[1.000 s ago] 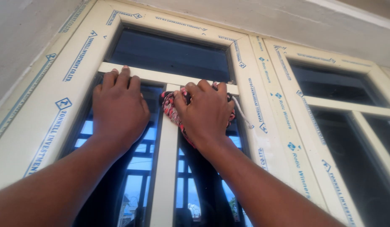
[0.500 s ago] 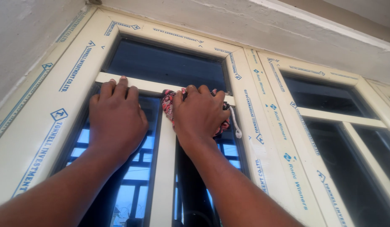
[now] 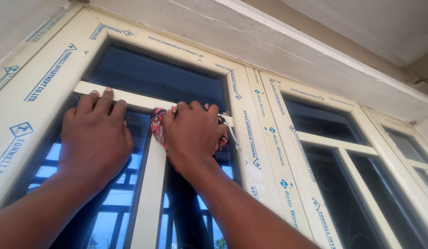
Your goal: Scrub the window glass and frame with a cloth.
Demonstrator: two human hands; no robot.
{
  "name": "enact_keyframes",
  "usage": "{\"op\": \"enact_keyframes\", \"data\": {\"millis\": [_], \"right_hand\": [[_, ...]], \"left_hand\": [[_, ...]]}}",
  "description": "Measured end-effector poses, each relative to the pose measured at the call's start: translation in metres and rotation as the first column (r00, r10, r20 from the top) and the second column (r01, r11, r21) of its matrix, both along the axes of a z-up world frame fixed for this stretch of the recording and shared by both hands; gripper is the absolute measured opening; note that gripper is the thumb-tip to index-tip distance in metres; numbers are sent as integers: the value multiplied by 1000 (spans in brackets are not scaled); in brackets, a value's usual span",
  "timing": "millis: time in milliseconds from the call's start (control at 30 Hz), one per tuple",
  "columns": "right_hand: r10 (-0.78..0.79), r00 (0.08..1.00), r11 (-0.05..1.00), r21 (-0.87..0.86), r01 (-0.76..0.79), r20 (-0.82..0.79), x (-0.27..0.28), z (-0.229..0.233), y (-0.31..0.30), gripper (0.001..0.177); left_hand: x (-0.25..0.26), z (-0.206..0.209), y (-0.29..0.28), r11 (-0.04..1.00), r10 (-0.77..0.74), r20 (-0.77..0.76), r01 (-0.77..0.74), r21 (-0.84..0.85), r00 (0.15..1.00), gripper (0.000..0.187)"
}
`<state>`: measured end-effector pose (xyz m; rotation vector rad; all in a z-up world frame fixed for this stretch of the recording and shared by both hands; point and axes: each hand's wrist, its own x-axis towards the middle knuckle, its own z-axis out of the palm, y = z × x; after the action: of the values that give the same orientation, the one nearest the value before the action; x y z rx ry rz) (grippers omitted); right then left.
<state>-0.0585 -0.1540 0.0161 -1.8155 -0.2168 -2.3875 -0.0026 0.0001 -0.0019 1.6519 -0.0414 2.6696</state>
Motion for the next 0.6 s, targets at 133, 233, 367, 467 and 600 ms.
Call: {"op": "enact_keyframes", "data": {"millis": [133,233,367,467,600], "right_hand": [[-1,1000,999,32,2,-28,0,0,6,40],[1,998,999,51,2,-55,1,-5,5,42],[-47,997,999,7,47,-57,-5,-14,0,42],[-81,993,997,-8,80,-87,-10,-10,2,41],[-75,990,995,52,82,-118,-6,3,9,41]], "left_hand": [[-1,-1,1,1000,5,-22,-5,-8,1000,48],[0,-1,1,1000,23,-18,-23,-6,1000,47],[2,-1,0,1000,20,45,-20,10,999,47],[3,0,0,999,40,36,-40,-11,999,47],[2,-1,1,1000,3,39,-3,7,999,47]]}}
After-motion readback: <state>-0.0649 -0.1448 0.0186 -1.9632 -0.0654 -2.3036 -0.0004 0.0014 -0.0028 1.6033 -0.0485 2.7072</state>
